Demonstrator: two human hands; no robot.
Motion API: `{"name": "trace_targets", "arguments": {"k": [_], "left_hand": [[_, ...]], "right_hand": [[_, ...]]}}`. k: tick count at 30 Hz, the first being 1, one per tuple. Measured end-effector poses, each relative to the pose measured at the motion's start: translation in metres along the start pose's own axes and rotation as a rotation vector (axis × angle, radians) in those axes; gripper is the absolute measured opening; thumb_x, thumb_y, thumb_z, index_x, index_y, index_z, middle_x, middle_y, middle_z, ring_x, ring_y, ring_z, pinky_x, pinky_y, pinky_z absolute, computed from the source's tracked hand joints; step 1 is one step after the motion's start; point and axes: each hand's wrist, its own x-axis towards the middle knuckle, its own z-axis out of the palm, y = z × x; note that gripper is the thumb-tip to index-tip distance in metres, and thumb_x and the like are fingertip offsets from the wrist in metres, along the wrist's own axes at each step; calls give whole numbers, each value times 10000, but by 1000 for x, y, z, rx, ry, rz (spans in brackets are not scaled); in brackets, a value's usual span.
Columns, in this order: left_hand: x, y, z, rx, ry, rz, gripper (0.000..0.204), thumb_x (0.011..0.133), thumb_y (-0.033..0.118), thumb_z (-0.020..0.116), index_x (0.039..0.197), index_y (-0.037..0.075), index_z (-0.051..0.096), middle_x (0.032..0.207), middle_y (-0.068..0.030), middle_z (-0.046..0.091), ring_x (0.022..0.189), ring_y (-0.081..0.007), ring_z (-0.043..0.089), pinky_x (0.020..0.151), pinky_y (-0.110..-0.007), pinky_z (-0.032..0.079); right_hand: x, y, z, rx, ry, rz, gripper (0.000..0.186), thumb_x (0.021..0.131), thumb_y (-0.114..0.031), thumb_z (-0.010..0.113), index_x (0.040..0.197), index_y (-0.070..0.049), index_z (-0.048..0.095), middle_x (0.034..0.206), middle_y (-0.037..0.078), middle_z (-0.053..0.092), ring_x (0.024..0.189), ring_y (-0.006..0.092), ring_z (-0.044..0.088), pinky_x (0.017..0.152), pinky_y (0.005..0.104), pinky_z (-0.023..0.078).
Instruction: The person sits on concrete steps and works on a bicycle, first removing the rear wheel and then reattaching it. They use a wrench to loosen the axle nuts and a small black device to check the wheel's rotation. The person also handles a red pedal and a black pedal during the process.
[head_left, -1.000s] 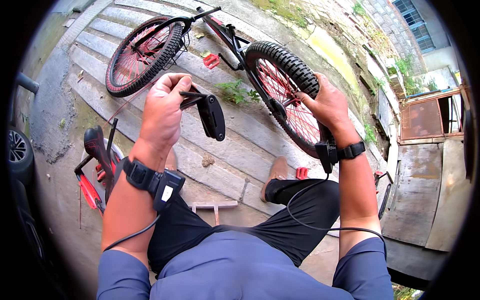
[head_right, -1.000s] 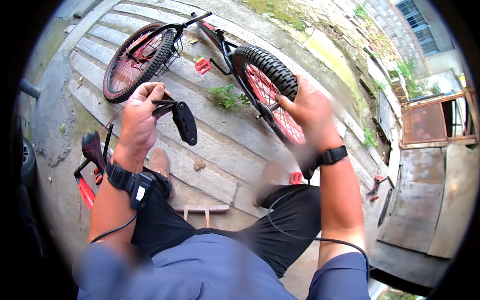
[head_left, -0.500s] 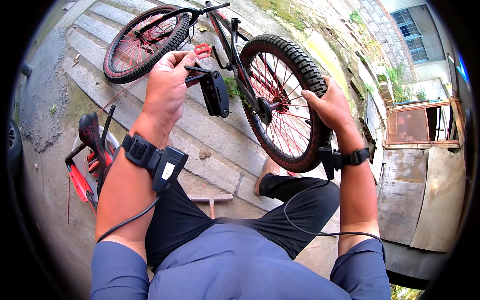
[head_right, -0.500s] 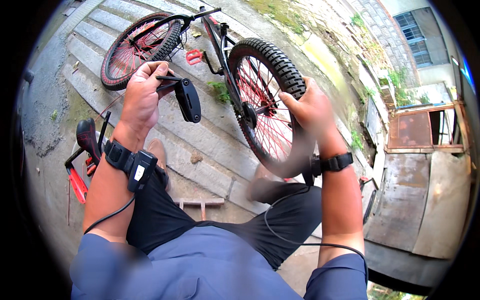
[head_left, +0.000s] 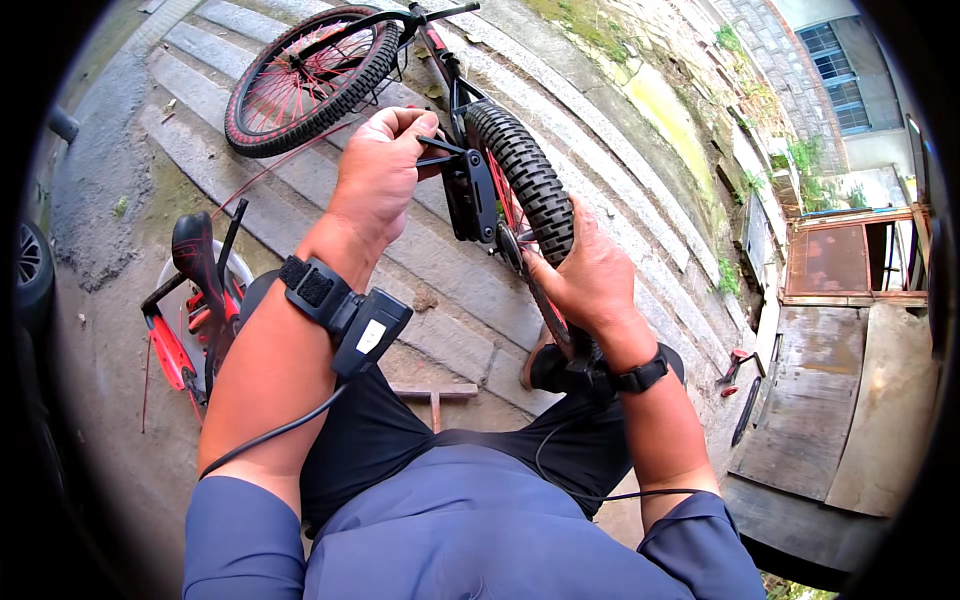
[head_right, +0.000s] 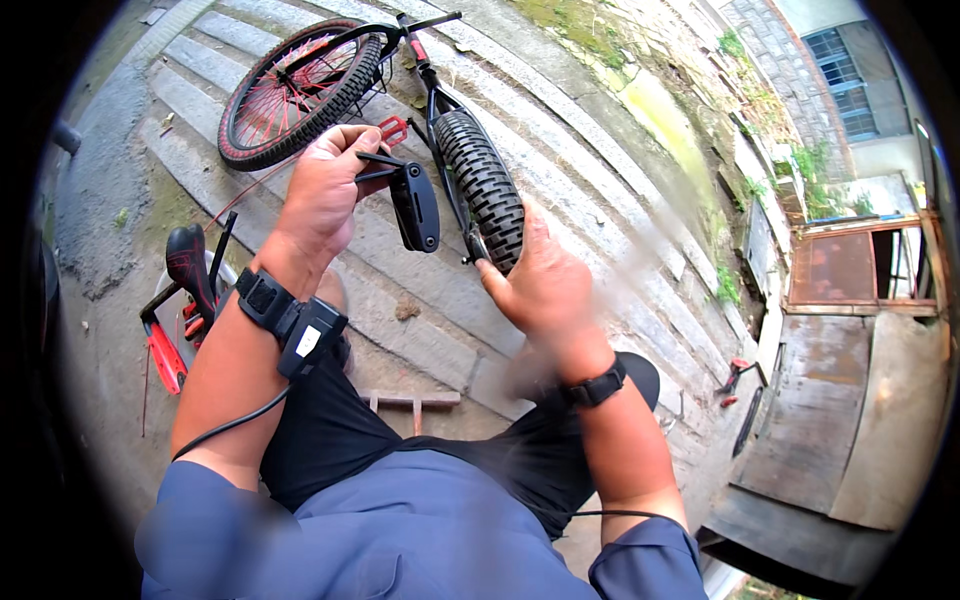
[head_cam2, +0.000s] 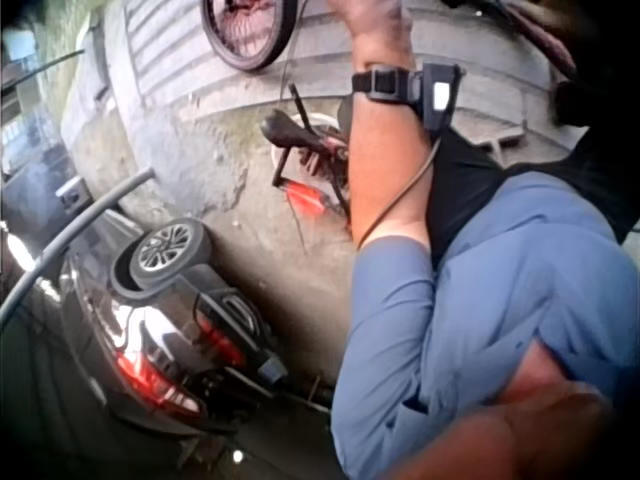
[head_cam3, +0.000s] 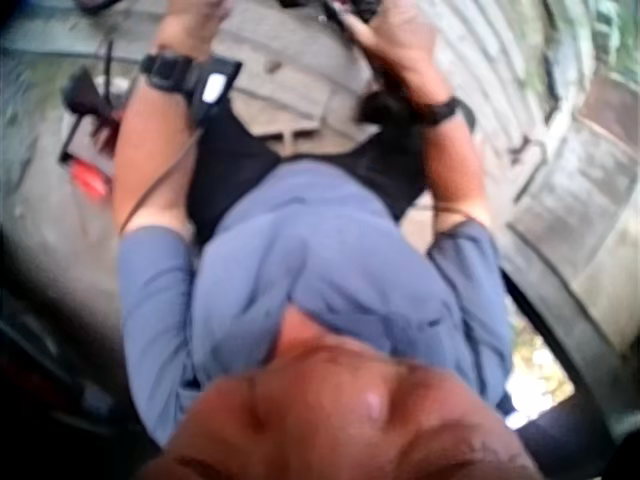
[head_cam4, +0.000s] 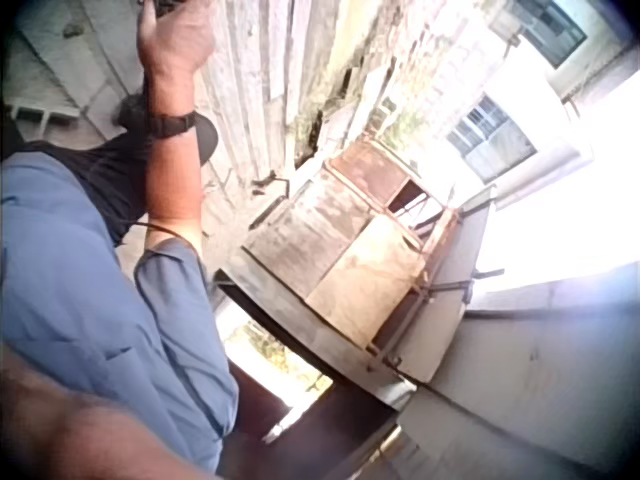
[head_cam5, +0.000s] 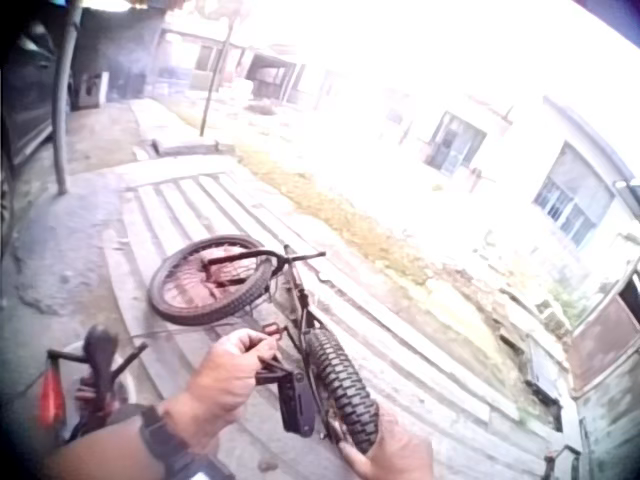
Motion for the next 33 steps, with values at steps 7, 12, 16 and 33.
{"name": "trace_targets", "arguments": {"k": [7, 12, 16, 33], "left_hand": [[6, -6, -5, 13, -8, -39, 169, 964, 206, 640, 1041, 67, 581, 909, -36, 656, 774, -134, 655, 755, -314, 564], [0, -2, 2, -182, -126, -149, 131, 967, 188, 625, 1027, 79, 584, 897, -32, 659, 796, -156, 664, 772, -338, 555], [-1, -4, 4, -292, -252, -234, 96, 969, 174, 612, 1017, 94, 589, 898, -37, 678, 806, -174, 675, 783, -356, 547], [26, -43, 45, -373, -207, -259, 87, 974, 125, 506, 1004, 120, 587, 984, -21, 646, 911, -190, 647, 810, -347, 525]], "right_hand": [[-5, -1, 13, -6, 31, -44, 927, 734, -425, 775, 1470, -100, 314, 1057, 189, 635, 803, 371, 667, 660, 465, 537], [-9, -13, 9, 63, -60, -43, 936, 719, -391, 792, 1469, -94, 317, 1027, 186, 627, 840, 370, 653, 699, 452, 535], [-9, -19, 11, 191, -66, -99, 925, 691, -325, 803, 1459, -97, 340, 1064, 190, 628, 945, 369, 640, 778, 444, 535], [28, 67, -43, 317, 236, -122, 629, 749, -232, 795, 1332, -199, 560, 1111, 128, 647, 908, 314, 675, 736, 379, 549]]}}
